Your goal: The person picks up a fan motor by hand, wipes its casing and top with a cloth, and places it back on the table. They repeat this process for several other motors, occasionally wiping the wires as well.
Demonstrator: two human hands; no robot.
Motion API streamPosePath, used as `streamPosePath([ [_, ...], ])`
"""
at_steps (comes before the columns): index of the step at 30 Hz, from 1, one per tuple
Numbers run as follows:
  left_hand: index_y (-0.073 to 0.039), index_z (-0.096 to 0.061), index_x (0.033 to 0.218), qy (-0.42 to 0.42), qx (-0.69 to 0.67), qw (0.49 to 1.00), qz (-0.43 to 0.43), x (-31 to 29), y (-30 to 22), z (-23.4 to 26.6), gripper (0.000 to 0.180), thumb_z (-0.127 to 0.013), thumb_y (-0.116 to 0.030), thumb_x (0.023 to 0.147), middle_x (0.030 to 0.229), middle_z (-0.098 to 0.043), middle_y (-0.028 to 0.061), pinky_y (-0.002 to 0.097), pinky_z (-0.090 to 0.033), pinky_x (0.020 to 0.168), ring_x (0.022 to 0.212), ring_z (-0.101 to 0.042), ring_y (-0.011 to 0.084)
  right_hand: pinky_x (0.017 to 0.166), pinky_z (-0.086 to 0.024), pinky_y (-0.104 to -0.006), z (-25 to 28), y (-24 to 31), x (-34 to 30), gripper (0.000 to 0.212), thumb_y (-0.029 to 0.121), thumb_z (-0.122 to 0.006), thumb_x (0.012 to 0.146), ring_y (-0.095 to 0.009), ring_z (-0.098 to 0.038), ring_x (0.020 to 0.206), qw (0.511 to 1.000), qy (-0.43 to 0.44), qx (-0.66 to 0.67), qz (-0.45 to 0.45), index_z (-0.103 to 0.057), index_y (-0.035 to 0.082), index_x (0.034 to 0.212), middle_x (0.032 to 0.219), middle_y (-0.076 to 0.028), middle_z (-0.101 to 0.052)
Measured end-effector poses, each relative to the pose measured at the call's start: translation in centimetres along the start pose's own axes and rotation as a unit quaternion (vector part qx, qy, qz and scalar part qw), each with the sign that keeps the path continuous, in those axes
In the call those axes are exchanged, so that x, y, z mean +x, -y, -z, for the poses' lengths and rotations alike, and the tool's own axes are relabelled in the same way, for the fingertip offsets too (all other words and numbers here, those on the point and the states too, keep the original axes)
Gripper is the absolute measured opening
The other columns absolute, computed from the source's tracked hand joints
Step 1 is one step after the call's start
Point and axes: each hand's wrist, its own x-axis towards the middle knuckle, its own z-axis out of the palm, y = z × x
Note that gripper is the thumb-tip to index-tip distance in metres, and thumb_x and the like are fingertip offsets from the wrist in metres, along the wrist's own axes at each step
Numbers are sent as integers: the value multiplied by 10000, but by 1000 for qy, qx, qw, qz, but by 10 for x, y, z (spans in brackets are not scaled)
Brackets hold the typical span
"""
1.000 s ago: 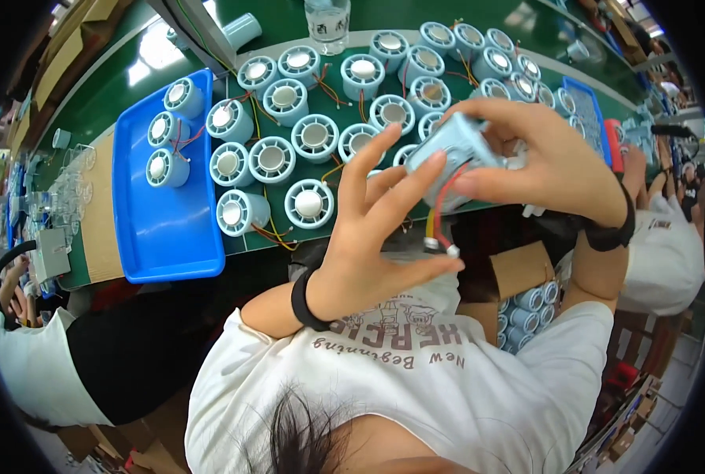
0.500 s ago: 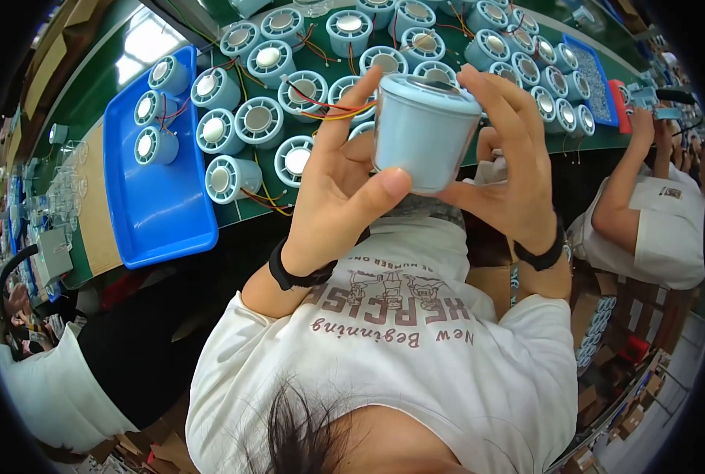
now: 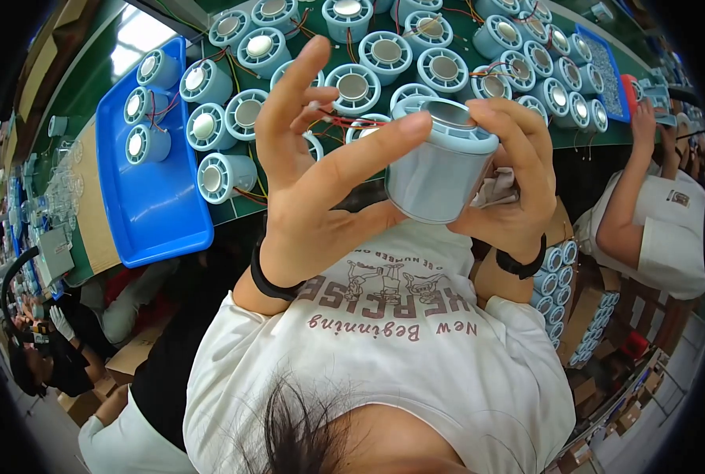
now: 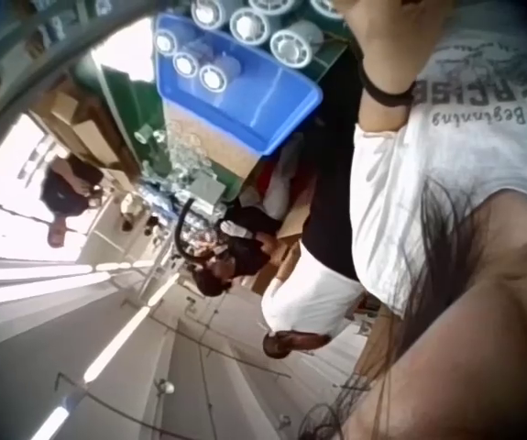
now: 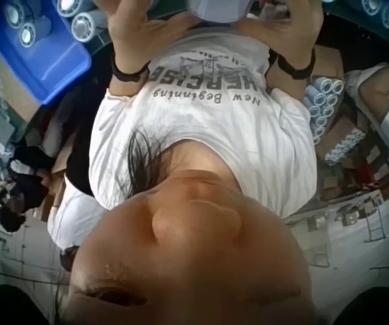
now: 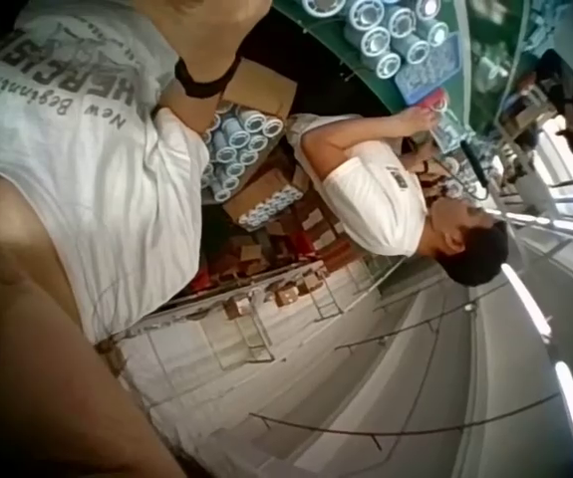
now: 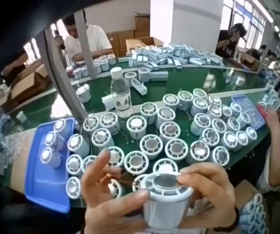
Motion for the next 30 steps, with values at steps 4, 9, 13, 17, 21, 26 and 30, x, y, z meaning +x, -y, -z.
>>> streamPosePath([
  [4, -35, -544, 1286, 22, -3, 999, -35, -2, 1, -2, 775, -841, -34, 570, 1336, -515, 184, 396, -425, 988, 1191, -520, 293, 514, -401, -194, 0, 4, -1, 782, 26, -828, 448, -80, -549, 783, 999, -7, 27, 15, -640, 68, 1206, 1222, -75, -544],
  [9, -53, -581, 1258, 11, -132, 990, 57, -3, -2, -8, 761, -773, 35, 527, 1289, -583, 118, 383, -415, 970, 1141, -557, 296, 505, -393, -197, 3, 9, -2, 903, 70, -880, 422, -90, -523, 807, 998, -2, 62, -25, -590, 76, 1277, 1163, -59, -513],
  [13, -52, -556, 1277, 17, -161, 983, 90, -4, -2, -12, 740, -784, 22, 577, 1292, -583, 112, 364, -429, 958, 1143, -568, 271, 518, -427, -193, 2, 14, 0, 1104, 191, -942, 376, -105, -529, 831, 995, -21, 87, -36, -468, 48, 1363, 1126, -80, -508],
  [17, -58, -526, 1286, 33, -211, 967, 140, -4, -2, -19, 704, -799, -11, 639, 1305, -577, 104, 338, -455, 929, 1146, -572, 227, 534, -482, -173, 3, 18, 7, 1341, 358, -971, 319, -116, -569, 851, 1000, 0, 13, 12, -327, -8, 1437, 1097, -124, -505],
  [21, -63, -508, 1272, 63, -231, 939, 249, -11, -8, -27, 659, -805, -42, 683, 1308, -575, 96, 314, -475, 896, 1112, -584, 186, 499, -437, -162, -5, 14, 15, 1222, 443, -938, 380, -100, -552, 820, 997, 13, -13, 70, -420, -22, 1384, 1053, -106, -526],
  [26, -66, -506, 1239, 99, -319, 890, 312, -14, -8, -48, 616, -805, -54, 701, 1282, -588, 84, 301, -483, 874, 1015, -603, 159, 517, -412, -182, 21, 18, 3, 1021, 495, -891, 509, -94, -538, 788, 992, 26, -82, 90, -525, -34, 1302, 1045, -94, -561],
  [30, -63, -521, 1241, 48, -331, 924, 185, -15, -2, -69, 610, -785, -20, 693, 1247, -599, 98, 319, -486, 863, 967, -610, 203, 630, -485, -262, 55, 34, -16, 880, 497, -830, 611, -162, -589, 792, 992, 44, -73, -92, -553, -4, 1279, 1040, -113, -599],
])
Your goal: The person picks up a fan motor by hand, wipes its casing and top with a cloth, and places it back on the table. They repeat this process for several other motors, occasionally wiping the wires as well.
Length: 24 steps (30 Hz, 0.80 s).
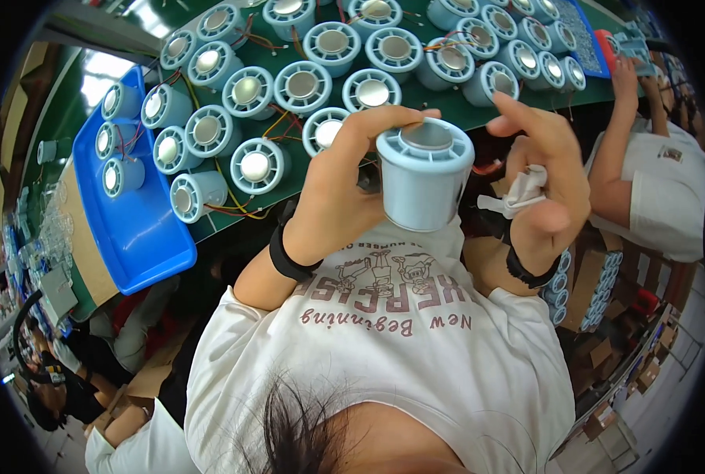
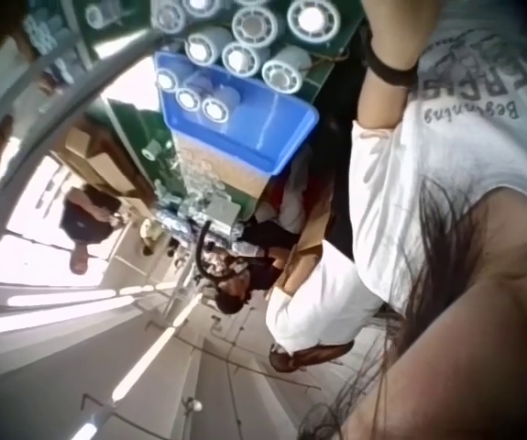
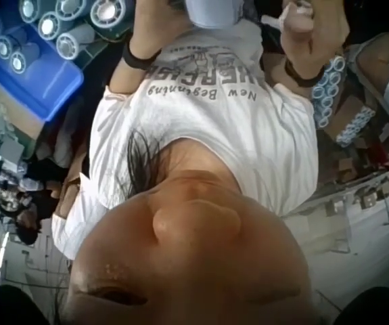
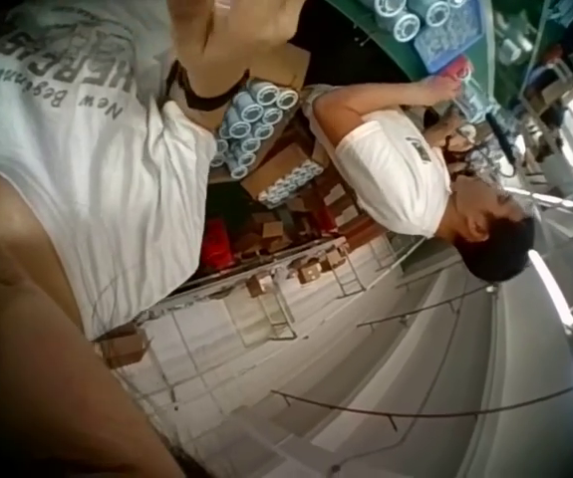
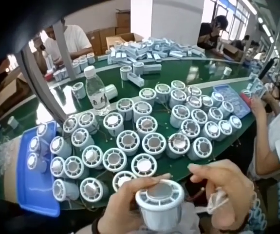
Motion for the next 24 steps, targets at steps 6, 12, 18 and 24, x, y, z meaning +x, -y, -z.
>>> streamPosePath([
  [6, -32, -532, 1256, 168, 280, 911, -252, 17, 10, -19, 622, -746, 35, 676, 1226, -601, 131, 359, -484, 869, 1000, -602, 293, 740, -508, -294, 3, 7, -58, 723, 333, -844, 678, -184, -624, 881, 985, 13, -76, -156, -552, 3, 1251, 1054, -103, -626],
  [12, -7, -509, 1300, 268, 180, 929, -179, 13, 6, -56, 643, -734, 32, 698, 1180, -610, 145, 377, -481, 876, 1021, -590, 325, 784, -488, -268, 46, 22, -156, 620, 119, -795, 703, -136, -590, 912, 854, -196, -109, -469, -536, -4, 1252, 1057, -83, -625],
  [18, -8, -502, 1314, 282, 174, 938, -106, 9, 4, -62, 639, -751, -7, 725, 1148, -619, 154, 371, -476, 892, 1033, -596, 316, 788, -489, -284, 102, -14, -373, 581, 91, -767, 697, -164, -606, 925, 673, -322, -277, -606, -551, -6, 1228, 1086, -94, -620],
  [24, -5, -524, 1292, 259, 178, 947, -68, 7, 5, -61, 589, -746, -14, 747, 1144, -628, 158, 357, -473, 901, 1039, -605, 296, 864, -471, -342, 92, -68, -430, 640, 140, -777, 681, -255, -598, 1012, 690, -284, -216, -630, -538, -30, 1249, 1134, -161, -615],
])
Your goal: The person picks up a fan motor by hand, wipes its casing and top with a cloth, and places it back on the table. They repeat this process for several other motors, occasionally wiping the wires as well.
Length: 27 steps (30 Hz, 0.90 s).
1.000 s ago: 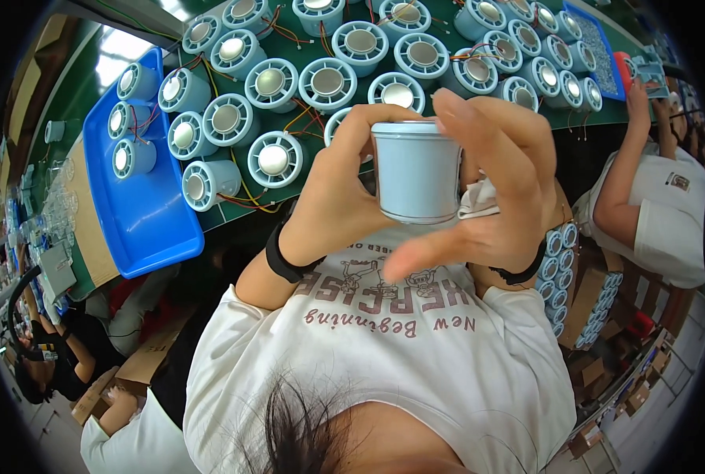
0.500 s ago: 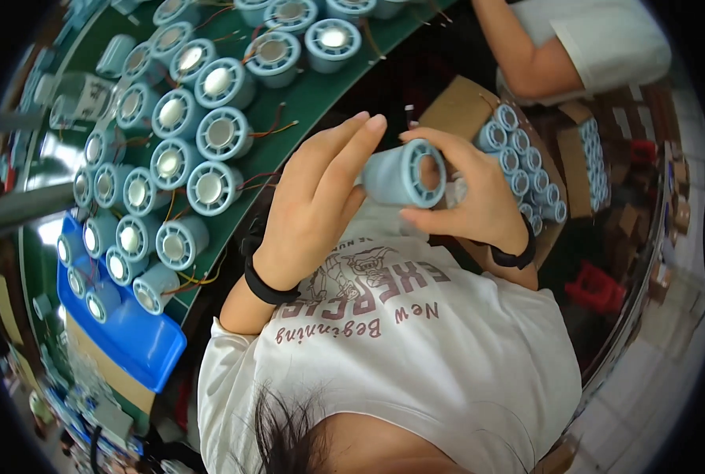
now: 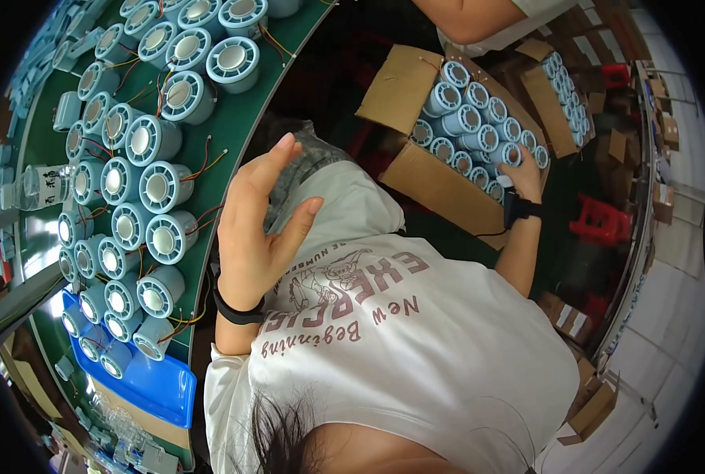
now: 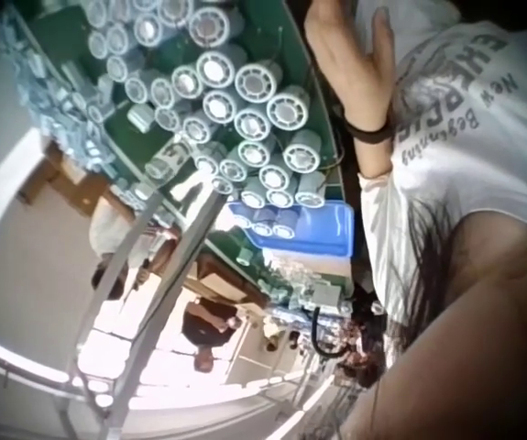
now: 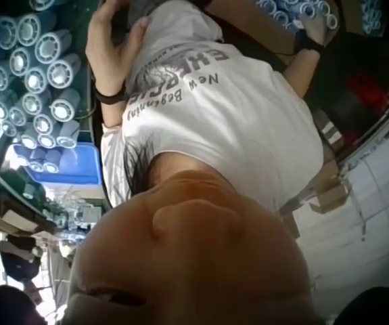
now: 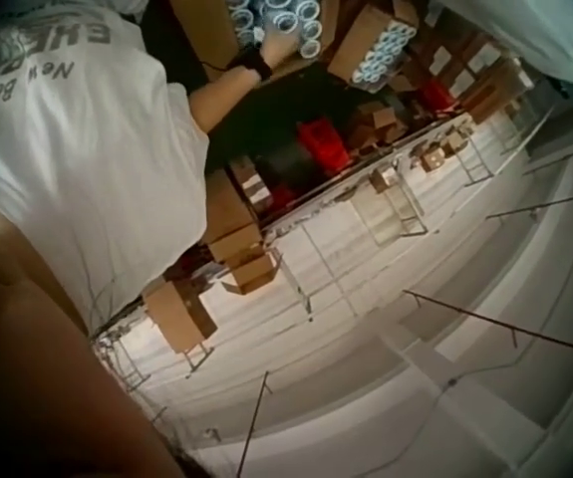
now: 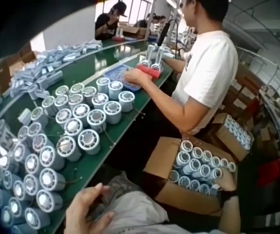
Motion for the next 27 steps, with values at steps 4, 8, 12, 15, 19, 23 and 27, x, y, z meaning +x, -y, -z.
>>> streamPosePath([
  [4, -4, -549, 1263, -7, 8, 1000, -8, -1, 4, 5, 538, -737, -12, 758, 1153, -629, 154, 352, -473, 898, 1034, -609, 295, 885, -464, -343, -14, 5, 2, 679, 171, -805, 672, -284, -589, 1044, 996, 2, -84, 25, -535, -34, 1260, 1149, -198, -609],
  [8, -11, -572, 1233, -5, -15, 1000, 24, -5, 3, 6, 504, -739, -16, 757, 1146, -630, 150, 349, -473, 898, 1027, -611, 294, 894, -462, -348, -16, 13, -9, 679, 206, -836, 665, -294, -588, 1055, 986, -58, -139, 73, -563, -22, 1244, 1173, -210, -610],
  [12, -19, -586, 1211, 3, 1, 1000, -11, -7, 7, 15, 476, -733, -16, 758, 1135, -629, 143, 353, -479, 889, 1016, -611, 297, 894, -460, -351, 20, 62, -10, 630, 204, -830, 698, -283, -586, 1069, 969, -137, -187, 83, -584, 6, 1243, 1193, -195, -613],
  [15, -26, -593, 1201, 10, -6, 999, -36, -9, 3, 20, 457, -724, -16, 763, 1131, -627, 137, 361, -485, 879, 1009, -609, 297, 864, -465, -311, 33, 216, -36, 522, 81, -776, 754, -221, -603, 1007, 949, -191, -55, 243, -592, 20, 1239, 1188, -154, -623],
  [19, -38, -600, 1188, 1, -34, 998, -54, -14, -4, 33, 418, -705, -32, 783, 1106, -624, 124, 375, -493, 854, 992, -602, 298, 685, -431, -203, 19, 354, -62, 378, -48, -724, 769, -81, -516, 672, 853, -159, 117, 482, -658, 45, 1130, 1020, -42, -653],
  [23, -20, -612, 1165, 6, -110, 993, -50, -34, -3, 49, 376, -701, -34, 799, 1127, -648, 123, 358, -500, 859, 999, -616, 290, 709, -434, -191, 0, 475, -84, 314, -24, -715, 793, -58, -547, 737, 763, -99, 130, 626, -676, 47, 1097, 946, -30, -678],
  [27, -24, -617, 1154, -24, -128, 991, -30, -54, -5, 65, 347, -692, -38, 815, 1101, -658, 122, 360, -506, 840, 982, -622, 281, 768, -501, -270, -41, 592, -83, 463, 93, -781, 754, -144, -633, 867, 825, 129, 104, 541, -637, 94, 1194, 986, -67, -669],
])
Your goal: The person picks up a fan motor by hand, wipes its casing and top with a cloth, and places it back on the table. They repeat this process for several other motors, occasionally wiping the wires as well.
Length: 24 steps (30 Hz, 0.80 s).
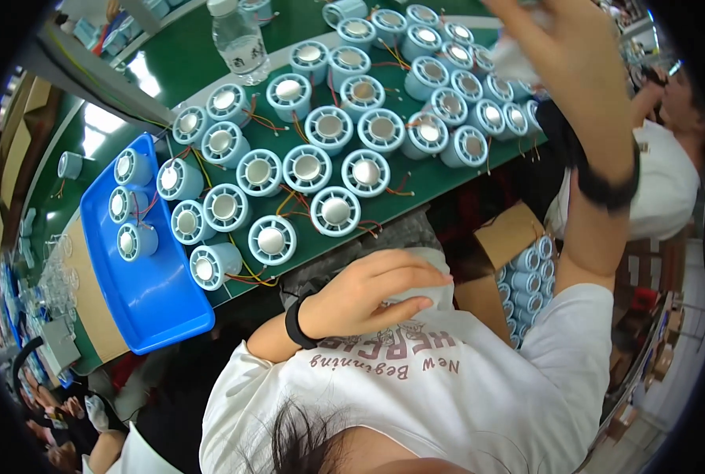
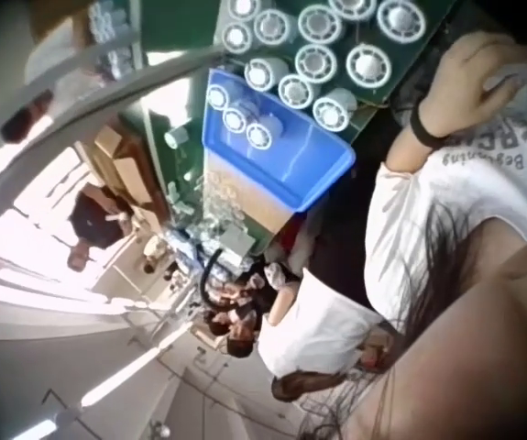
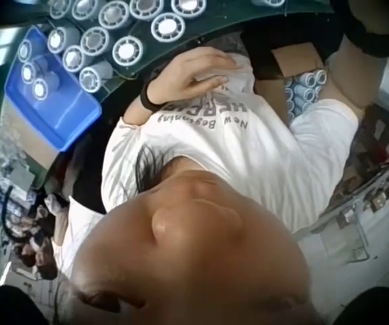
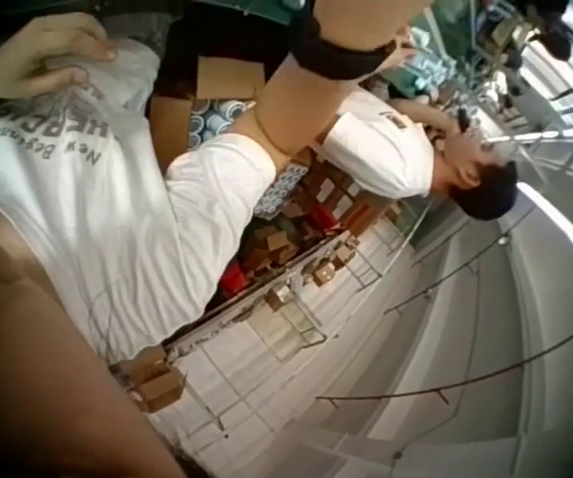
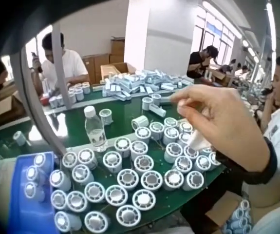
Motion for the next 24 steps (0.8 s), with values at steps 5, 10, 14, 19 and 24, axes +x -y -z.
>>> streamPosePath([
  [5, -18, -633, 1115, -41, -40, 998, 12, -13, -12, 22, 297, -683, -29, 823, 1067, -670, 122, 361, -511, 822, 959, -631, 279, 830, -492, -380, -99, -65, 157, 230, 93, -616, 843, -302, -616, 958, 839, 184, -143, 492, -668, 22, 1055, 1055, -151, -640],
  [10, -14, -648, 1083, -94, -37, 994, 29, -20, -15, 39, 259, -675, -20, 825, 1049, -678, 120, 356, -513, 815, 940, -640, 268, 813, -523, -386, -191, -155, 235, 646, 134, -825, 674, -270, -621, 1014, 750, 348, -405, 391, -568, 143, 1267, 1092, -94, -620],
  [14, -12, -638, 1104, -131, -32, 989, 54, -24, -12, 44, 274, -669, -27, 832, 1023, -684, 119, 356, -512, 813, 940, -645, 260, 860, -506, -442, -204, -150, 242, 725, 168, -833, 634, -339, -564, 1096, 754, 421, -387, 323, -519, 168, 1287, 1192, -110, -565],
  [19, -10, -589, 1190, -152, -53, 984, 71, -20, -11, 48, 360, -668, -51, 841, 1085, -663, 140, 366, -497, 852, 943, -651, 264, 849, -513, -393, -151, -141, 249, 611, 221, -803, 649, -299, -599, 1035, 838, 247, -313, 372, -550, 125, 1197, 1117, -114, -604],
  [24, -29, -421, 1363, -232, -93, 965, 75, -23, -3, 49, 564, -671, -115, 864, 1320, -506, 177, 405, -459, 936, 1041, -619, 275, 831, -487, -398, -98, -14, 172, 406, 298, -699, 791, -322, -606, 964, 868, 265, -237, 348, -635, 25, 1085, 1069, -168, -627],
])
